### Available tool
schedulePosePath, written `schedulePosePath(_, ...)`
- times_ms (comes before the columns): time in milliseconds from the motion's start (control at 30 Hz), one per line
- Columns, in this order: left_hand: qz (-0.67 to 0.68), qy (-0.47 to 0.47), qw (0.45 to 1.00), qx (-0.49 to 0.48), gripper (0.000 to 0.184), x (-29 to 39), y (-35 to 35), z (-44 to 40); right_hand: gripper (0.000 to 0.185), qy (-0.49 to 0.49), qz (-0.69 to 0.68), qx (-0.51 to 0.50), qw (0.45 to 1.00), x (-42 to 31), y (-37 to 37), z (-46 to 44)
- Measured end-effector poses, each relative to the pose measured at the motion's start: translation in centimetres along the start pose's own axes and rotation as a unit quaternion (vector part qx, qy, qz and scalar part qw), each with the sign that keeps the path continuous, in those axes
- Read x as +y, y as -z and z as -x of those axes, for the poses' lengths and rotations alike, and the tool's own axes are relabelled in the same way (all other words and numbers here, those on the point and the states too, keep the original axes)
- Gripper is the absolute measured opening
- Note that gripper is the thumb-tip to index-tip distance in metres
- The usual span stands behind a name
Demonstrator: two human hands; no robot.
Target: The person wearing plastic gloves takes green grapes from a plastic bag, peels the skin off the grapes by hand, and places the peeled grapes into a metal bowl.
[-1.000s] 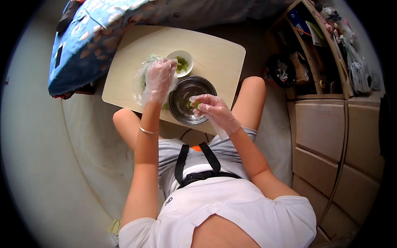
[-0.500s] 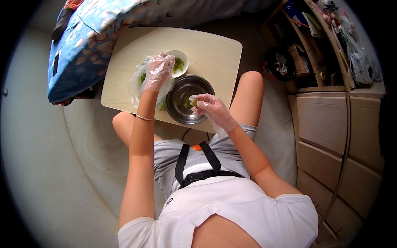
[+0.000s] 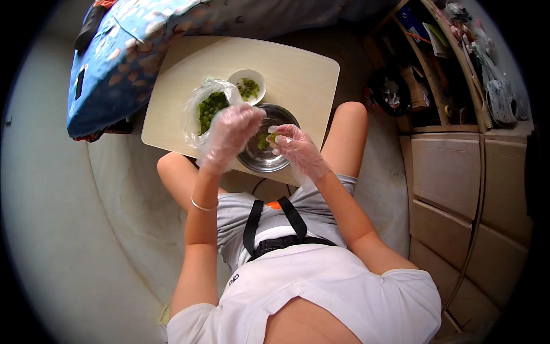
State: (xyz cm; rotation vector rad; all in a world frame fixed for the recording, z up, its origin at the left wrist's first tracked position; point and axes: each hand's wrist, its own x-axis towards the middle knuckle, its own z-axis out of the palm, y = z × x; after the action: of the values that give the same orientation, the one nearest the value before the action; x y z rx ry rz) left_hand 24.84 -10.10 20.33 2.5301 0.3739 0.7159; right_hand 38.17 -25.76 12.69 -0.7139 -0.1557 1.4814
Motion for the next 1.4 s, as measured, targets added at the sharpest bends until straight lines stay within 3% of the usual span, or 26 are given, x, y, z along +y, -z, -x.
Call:
schedulePosePath(33, 0.049, 0.013, 0.999, -0.011, 0.013, 1.2, 0.1, 0.6, 0.024, 0.004, 0.006, -0.013, 1.000, 0.2, 0.1, -0.1)
schedulePosePath(267, -0.030, 0.044, 0.996, -0.065, 0.015, 3.7, 1.0, 3.5, 0.018, -0.035, 0.101, -0.018, 0.994, 0.6, -0.5, -0.2)
schedulePosePath(467, -0.090, 0.012, 0.992, -0.091, 0.012, 4.0, 0.9, 4.0, 0.027, -0.049, 0.161, -0.021, 0.986, 0.3, -0.5, -0.1)
schedulePosePath(900, -0.169, -0.005, 0.979, -0.113, 0.015, 4.3, -0.6, 5.3, 0.019, -0.045, 0.233, -0.030, 0.971, -0.5, -0.4, -0.2)
schedulePosePath(1133, -0.126, 0.024, 0.986, -0.108, 0.015, 4.4, -1.0, 5.5, 0.018, -0.041, 0.254, -0.035, 0.966, -0.4, -0.1, -0.1)
schedulePosePath(1400, -0.028, 0.070, 0.997, -0.019, 0.016, 3.8, -2.0, 6.3, 0.020, -0.049, 0.277, -0.055, 0.958, -0.8, -0.7, -0.1)
